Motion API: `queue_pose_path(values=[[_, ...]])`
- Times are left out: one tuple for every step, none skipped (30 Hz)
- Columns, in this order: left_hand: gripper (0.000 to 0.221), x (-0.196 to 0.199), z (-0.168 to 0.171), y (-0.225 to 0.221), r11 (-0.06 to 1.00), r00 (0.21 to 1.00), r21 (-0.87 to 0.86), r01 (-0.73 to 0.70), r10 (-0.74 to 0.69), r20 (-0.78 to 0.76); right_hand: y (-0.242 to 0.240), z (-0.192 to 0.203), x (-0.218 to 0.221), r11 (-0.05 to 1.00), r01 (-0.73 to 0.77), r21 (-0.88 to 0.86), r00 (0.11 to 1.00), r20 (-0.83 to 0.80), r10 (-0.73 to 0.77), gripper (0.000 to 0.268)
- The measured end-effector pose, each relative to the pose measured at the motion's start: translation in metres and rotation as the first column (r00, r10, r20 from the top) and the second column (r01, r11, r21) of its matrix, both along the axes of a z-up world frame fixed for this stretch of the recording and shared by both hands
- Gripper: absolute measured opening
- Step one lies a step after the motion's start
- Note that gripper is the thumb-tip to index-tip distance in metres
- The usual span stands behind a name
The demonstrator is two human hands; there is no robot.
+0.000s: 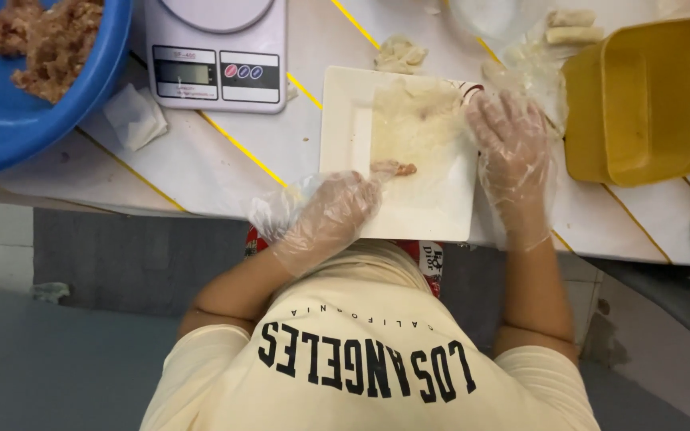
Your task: Rolling spring rolls by placing meat filling on wrappers and folding them.
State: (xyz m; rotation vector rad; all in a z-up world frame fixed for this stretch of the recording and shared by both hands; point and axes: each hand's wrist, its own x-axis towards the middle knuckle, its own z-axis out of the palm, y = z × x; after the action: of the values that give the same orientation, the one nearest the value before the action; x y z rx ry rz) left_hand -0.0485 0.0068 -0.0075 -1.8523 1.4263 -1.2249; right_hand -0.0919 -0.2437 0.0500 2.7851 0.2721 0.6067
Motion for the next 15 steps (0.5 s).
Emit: queue_pose_path(values=[[0.011,0.003,0.006,-0.001,0.996,0.977,-0.082,0.033,-0.05,-0.208,-0.004,-0.004,0.003,0.997,-0.063,0.039,0.978,0.202,0.054,0.032],[0.011,0.012,0.011,-0.005,0.996,0.977,-0.085,0.035,-0.052,-0.207,-0.005,-0.003,0.0,0.997,-0.061,0.036,0.978,0.203,0.053,0.032],[0.008,0.021,0.016,-0.009,0.984,0.909,-0.171,0.048,-0.114,-0.402,-0.006,-0.003,-0.002,0.991,-0.03,0.127,0.985,0.173,0.008,0.028],[0.006,0.029,0.02,-0.012,0.967,0.798,-0.253,0.041,-0.184,-0.575,-0.006,-0.004,-0.006,0.976,0.002,0.219,0.99,0.136,-0.032,0.026],[0.006,0.037,0.025,-0.019,0.966,0.797,-0.254,0.04,-0.184,-0.576,-0.007,-0.01,-0.01,0.976,0.002,0.218,0.99,0.134,-0.032,0.026],[0.005,0.045,0.03,-0.026,0.944,0.649,-0.331,0.013,-0.26,-0.715,-0.008,-0.016,-0.015,0.962,0.022,0.274,0.993,0.107,-0.054,0.016],[0.006,0.052,0.036,-0.033,0.917,0.474,-0.398,-0.029,-0.338,-0.813,-0.009,-0.022,-0.02,0.944,0.044,0.328,0.994,0.078,-0.074,0.008],[0.006,0.06,0.055,-0.044,0.917,0.475,-0.397,-0.029,-0.336,-0.813,-0.002,-0.013,-0.021,0.943,0.043,0.33,0.994,0.08,-0.073,0.008],[0.024,0.067,0.076,-0.055,0.897,0.143,-0.425,-0.124,-0.408,-0.902,0.005,-0.004,-0.023,0.945,-0.008,0.326,0.999,0.041,-0.006,0.03],[0.044,0.076,0.097,-0.067,0.88,-0.199,-0.421,-0.221,-0.463,-0.864,0.012,0.006,-0.023,0.945,-0.06,0.322,0.998,0.006,0.061,0.053],[0.044,0.08,0.085,-0.082,0.88,-0.195,-0.422,-0.218,-0.463,-0.865,0.014,0.006,-0.025,0.945,-0.061,0.322,0.998,0.012,0.061,0.053],[0.036,0.085,0.073,-0.099,0.863,-0.031,-0.499,-0.078,-0.503,-0.864,0.015,0.005,-0.026,0.924,-0.075,0.375,0.997,0.046,0.062,0.049],[0.028,0.09,0.061,-0.116,0.836,0.124,-0.544,0.075,-0.549,-0.827,0.015,0.004,-0.027,0.9,-0.091,0.426,0.995,0.08,0.063,0.046],[0.028,0.093,0.043,-0.127,0.835,0.125,-0.544,0.081,-0.55,-0.826,0.017,0.008,-0.031,0.901,-0.088,0.424,0.995,0.084,0.057,0.046],[0.015,0.096,0.025,-0.139,0.891,0.456,-0.429,0.151,-0.447,-0.769,0.019,0.012,-0.035,0.9,-0.033,0.436,0.998,0.067,0.004,0.039]])
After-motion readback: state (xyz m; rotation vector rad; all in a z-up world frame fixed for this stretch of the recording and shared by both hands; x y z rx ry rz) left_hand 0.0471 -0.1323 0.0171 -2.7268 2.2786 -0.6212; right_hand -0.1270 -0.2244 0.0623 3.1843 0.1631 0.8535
